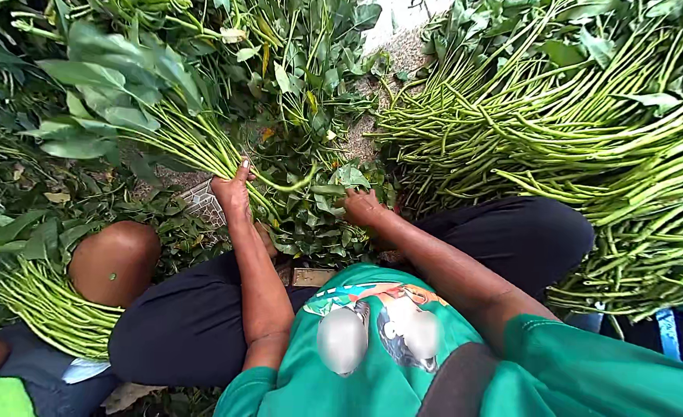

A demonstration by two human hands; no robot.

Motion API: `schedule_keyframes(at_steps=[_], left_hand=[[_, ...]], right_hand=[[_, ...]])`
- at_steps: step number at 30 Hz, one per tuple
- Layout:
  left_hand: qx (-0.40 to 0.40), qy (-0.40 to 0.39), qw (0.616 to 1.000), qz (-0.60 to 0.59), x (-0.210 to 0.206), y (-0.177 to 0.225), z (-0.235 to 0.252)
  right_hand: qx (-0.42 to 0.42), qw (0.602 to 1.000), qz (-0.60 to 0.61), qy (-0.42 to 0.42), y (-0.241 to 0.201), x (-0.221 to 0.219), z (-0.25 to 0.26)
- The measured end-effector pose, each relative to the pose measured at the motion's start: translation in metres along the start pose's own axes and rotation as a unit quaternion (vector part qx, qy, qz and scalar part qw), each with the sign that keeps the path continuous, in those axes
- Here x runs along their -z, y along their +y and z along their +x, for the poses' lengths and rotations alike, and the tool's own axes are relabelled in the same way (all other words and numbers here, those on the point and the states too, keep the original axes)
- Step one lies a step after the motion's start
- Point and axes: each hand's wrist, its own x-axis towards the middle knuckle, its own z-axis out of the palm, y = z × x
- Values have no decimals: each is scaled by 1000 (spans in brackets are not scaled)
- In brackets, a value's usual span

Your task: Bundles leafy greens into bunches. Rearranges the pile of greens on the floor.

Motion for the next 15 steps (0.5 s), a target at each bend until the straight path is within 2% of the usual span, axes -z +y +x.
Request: schedule_keyframes(at_steps=[2,5,7,9,11,13,15], left_hand=[[-10,-9,999,38,-2,0,-1],[-3,-39,997,66,-11,-2,-6],[14,-59,997,47,-22,0,-11],[28,-58,998,12,-30,3,-19],[44,-50,998,-15,-32,7,-25],[56,-57,997,-18,-24,7,-31],[64,-42,995,-58,-24,1,-24]], right_hand=[[15,998,7,65,-9,22,2],[141,966,79,203,-42,46,13],[199,945,150,211,-66,48,29],[195,935,229,187,-86,45,41],[176,921,276,210,-98,41,48],[173,917,275,230,-102,35,53],[174,933,231,217,-102,35,50]])
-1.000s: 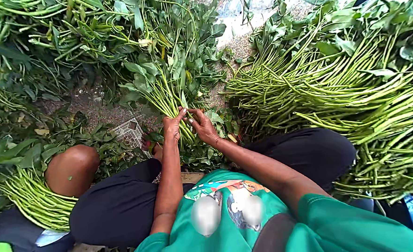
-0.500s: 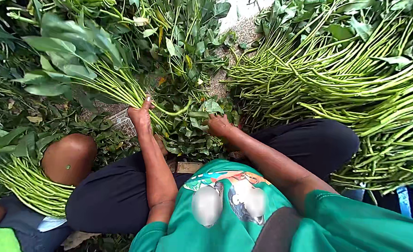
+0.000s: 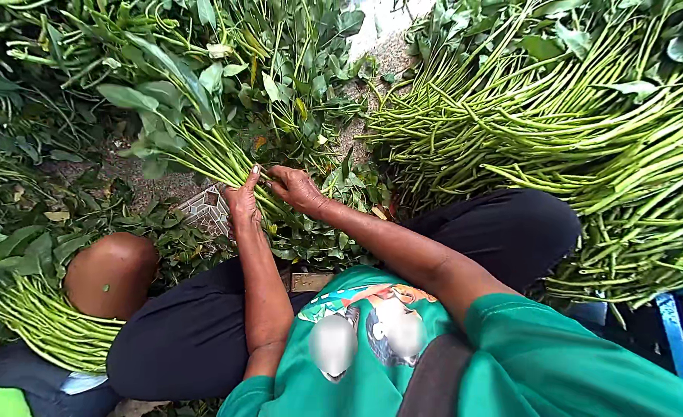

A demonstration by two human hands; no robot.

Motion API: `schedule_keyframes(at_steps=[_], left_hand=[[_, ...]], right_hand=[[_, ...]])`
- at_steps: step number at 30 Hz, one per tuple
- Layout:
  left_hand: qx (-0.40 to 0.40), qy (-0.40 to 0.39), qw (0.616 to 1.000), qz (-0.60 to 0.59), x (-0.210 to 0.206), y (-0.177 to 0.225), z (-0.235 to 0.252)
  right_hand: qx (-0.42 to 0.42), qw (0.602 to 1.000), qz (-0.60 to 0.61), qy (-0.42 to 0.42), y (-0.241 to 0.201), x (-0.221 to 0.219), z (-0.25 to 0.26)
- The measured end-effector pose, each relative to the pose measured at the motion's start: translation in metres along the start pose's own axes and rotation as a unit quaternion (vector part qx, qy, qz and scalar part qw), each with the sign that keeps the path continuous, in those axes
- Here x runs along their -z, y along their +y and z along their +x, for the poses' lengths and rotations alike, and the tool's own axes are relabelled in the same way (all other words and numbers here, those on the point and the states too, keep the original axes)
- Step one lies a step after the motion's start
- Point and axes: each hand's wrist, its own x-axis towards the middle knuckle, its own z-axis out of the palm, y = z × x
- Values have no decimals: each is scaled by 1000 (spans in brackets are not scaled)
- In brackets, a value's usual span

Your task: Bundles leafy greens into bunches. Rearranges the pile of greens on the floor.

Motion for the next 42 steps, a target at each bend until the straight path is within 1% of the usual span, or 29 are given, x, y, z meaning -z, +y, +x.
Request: schedule_keyframes(at_steps=[2,3,5,7,10,11,13,15,17,18,20,23,26,30,32,33,35,36,38,40,42], left_hand=[[-5,11,999,-36,0,-4,4],[-14,7,999,-39,3,-4,4],[-45,48,996,-57,10,-2,14],[-75,94,991,-62,17,-2,20],[-102,130,984,-69,22,-3,21],[-108,132,984,-56,25,-1,17],[-123,120,985,-10,31,1,7],[-138,146,980,-14,28,1,17],[-146,166,975,-31,28,0,25],[-148,172,973,-43,29,1,27],[-148,186,970,-60,26,4,23],[-151,199,967,-43,15,1,19],[-146,200,969,0,7,-8,17],[-166,187,965,72,-3,-10,11],[-190,189,960,85,-7,-11,11],[-208,189,956,80,-7,-13,12],[-239,186,952,55,-4,-14,18],[-244,179,952,42,-2,-11,20],[-220,148,964,21,7,-1,25],[-169,126,977,-19,14,11,23],[-114,117,986,-35,17,19,14]], right_hand=[[8,997,-71,-39,1,3,-7],[31,993,-102,-41,5,1,-14],[97,986,-133,-24,21,-6,-37],[133,982,-134,-17,35,-8,-60],[107,985,-129,-37,51,-1,-85],[97,986,-129,-38,59,-1,-92],[51,991,-101,-73,70,0,-104],[54,994,-77,-64,76,-3,-108],[91,993,-73,-28,74,-3,-108],[94,992,-76,-26,70,1,-107],[61,992,-103,-47,63,8,-107],[-62,982,-132,-120,63,14,-99],[-155,958,-173,-170,62,14,-92],[-223,931,-202,-205,62,19,-81],[-227,937,-182,-191,73,16,-80],[-212,947,-168,-176,82,12,-81],[-141,975,-117,-126,102,5,-87],[-104,987,-70,-104,104,5,-90],[-52,995,18,-87,83,14,-93],[40,997,49,-48,58,18,-97],[150,986,71,-27,31,25,-101]])
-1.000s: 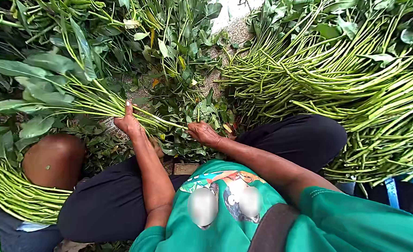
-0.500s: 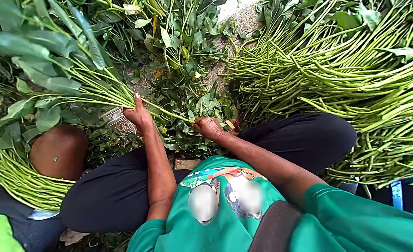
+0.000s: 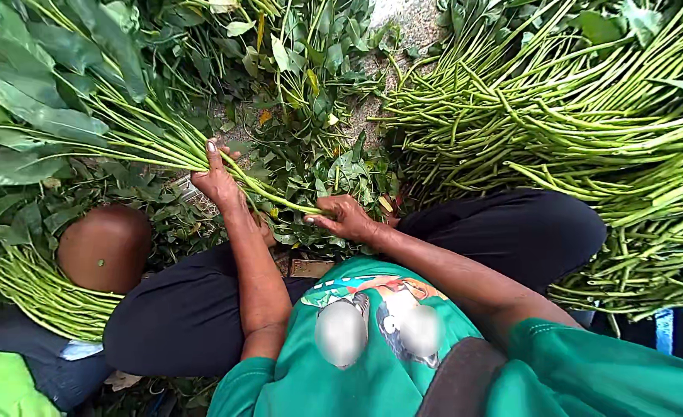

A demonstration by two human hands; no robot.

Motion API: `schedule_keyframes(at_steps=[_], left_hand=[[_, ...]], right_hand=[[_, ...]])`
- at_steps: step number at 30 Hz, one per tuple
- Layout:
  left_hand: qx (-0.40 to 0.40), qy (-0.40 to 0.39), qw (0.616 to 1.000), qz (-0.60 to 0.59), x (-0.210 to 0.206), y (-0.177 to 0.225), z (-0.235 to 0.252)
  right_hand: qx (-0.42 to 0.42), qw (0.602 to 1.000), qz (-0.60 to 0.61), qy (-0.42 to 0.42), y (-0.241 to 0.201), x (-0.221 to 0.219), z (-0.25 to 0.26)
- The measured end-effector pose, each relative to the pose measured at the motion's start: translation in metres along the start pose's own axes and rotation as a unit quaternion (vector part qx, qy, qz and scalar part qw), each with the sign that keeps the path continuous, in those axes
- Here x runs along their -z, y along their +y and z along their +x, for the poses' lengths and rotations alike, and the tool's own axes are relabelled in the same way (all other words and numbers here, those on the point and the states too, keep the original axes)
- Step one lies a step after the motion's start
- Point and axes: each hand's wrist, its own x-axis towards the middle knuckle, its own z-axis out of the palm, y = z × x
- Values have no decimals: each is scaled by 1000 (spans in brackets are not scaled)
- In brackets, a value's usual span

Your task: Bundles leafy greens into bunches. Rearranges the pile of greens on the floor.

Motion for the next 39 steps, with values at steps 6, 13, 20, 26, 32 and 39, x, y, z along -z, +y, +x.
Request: schedule_keyframes(at_steps=[6,13,20,26,32,39], left_hand=[[0,120,990,-72,17,-17,22],[-93,7,995,16,-3,-12,9],[19,-144,989,-8,-15,-13,-1],[109,-145,979,-97,-12,3,-12],[-40,-108,988,-106,-6,-2,-9],[110,-186,973,-79,2,-5,-9]], right_hand=[[101,995,-13,-2,-50,32,-15],[-218,908,-282,-220,-15,67,4],[-189,972,-137,-27,34,81,108],[-259,958,-123,-3,105,44,173],[-207,956,-208,-20,111,1,100],[-175,952,-215,-126,117,-28,3]])
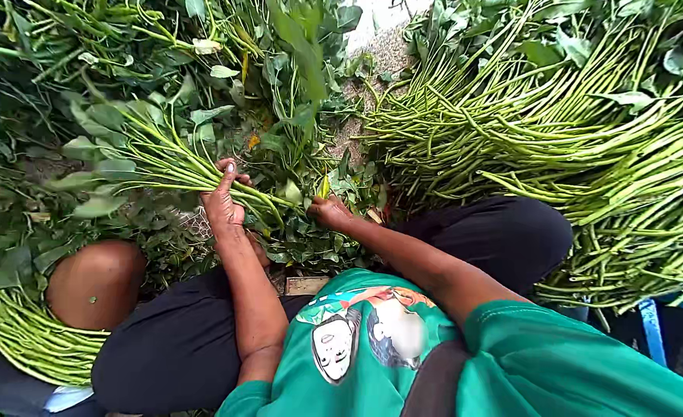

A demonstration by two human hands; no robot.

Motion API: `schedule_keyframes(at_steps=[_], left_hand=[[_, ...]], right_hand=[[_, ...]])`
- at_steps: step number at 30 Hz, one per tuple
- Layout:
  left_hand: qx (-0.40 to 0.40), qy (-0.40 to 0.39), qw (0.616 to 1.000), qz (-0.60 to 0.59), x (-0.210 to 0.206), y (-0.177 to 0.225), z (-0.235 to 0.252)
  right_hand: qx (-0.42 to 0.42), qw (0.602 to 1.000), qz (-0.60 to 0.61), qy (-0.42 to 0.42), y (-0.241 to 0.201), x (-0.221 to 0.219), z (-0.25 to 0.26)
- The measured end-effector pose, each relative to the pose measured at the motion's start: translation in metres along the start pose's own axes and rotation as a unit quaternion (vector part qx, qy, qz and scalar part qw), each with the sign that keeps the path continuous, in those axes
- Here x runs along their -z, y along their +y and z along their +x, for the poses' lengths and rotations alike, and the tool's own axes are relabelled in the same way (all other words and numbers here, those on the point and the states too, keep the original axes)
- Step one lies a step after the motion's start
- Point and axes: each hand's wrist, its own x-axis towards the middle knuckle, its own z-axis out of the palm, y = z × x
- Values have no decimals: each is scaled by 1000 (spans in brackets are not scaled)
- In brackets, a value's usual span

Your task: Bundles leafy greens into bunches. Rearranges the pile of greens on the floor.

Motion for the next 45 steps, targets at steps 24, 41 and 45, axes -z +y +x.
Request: schedule_keyframes(at_steps=[24,41,45], left_hand=[[-42,75,994,71,-10,-11,18],[20,147,987,54,-8,-11,13],[-2,176,984,32,-2,-14,18]], right_hand=[[-67,781,494,376,-37,118,117],[98,979,46,173,-129,81,78],[49,994,45,91,-107,73,55]])
